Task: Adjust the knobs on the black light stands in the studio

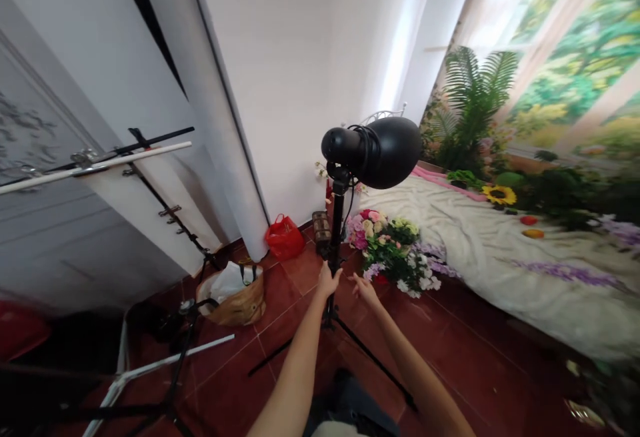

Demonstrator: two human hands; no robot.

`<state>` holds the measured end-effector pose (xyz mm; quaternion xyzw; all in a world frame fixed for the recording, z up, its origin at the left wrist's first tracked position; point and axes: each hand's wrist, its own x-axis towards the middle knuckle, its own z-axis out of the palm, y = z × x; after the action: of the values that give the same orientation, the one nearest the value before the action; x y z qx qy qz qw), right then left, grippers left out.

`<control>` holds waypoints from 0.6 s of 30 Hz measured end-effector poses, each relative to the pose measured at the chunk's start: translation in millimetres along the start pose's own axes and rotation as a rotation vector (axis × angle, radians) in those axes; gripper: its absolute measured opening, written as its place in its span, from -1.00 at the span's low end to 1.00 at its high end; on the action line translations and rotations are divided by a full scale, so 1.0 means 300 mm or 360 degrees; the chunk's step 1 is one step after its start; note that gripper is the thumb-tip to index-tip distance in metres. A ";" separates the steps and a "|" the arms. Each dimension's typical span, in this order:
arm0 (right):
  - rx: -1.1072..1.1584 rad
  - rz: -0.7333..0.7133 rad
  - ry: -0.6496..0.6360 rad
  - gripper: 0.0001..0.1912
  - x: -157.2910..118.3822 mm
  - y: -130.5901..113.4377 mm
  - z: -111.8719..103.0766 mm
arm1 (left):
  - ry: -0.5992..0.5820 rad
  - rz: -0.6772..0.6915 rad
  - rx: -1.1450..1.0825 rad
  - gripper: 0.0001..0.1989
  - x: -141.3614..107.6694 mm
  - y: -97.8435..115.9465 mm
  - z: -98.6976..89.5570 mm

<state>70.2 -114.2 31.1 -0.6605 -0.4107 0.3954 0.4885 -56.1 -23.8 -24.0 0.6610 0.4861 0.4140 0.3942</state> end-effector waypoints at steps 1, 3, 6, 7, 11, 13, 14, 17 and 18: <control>0.0024 0.0099 -0.0004 -0.61 -0.047 0.061 -0.010 | 0.0003 0.0024 0.0023 -0.57 0.002 -0.002 -0.002; 0.0159 0.0421 -0.0063 -0.56 -0.156 0.201 -0.030 | -0.0017 0.0064 0.0061 -0.60 0.007 -0.006 -0.004; 0.0385 0.0805 -0.0023 -0.62 -0.338 0.403 -0.070 | -0.0069 0.0100 0.0087 -0.61 0.013 -0.003 -0.006; 0.0441 0.0884 0.0028 -0.64 -0.396 0.456 -0.090 | -0.0073 0.0102 0.0084 -0.61 0.015 0.000 -0.007; 0.0624 0.1028 0.0335 -0.76 -0.582 0.583 -0.206 | -0.0068 0.0137 0.0091 -0.59 0.021 0.017 -0.008; 0.0654 0.1029 0.0518 -0.79 -0.639 0.605 -0.279 | -0.0065 0.0177 0.0146 -0.58 0.024 0.021 -0.004; 0.0651 0.1016 0.0609 -0.79 -0.659 0.607 -0.316 | -0.0063 0.0191 0.0184 -0.57 0.026 0.022 0.000; 0.0624 0.0965 0.0787 -0.77 -0.697 0.590 -0.424 | -0.0008 0.0198 0.0319 -0.54 0.034 0.025 0.021; 0.0611 0.0950 0.0803 -0.76 -0.706 0.579 -0.461 | 0.0031 0.0198 0.0368 -0.53 0.036 0.030 0.031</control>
<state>151.0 -387.5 -82.8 -0.7236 0.0115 0.4147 0.5517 -42.5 -16.3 -17.1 0.7268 0.4926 0.3852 0.2841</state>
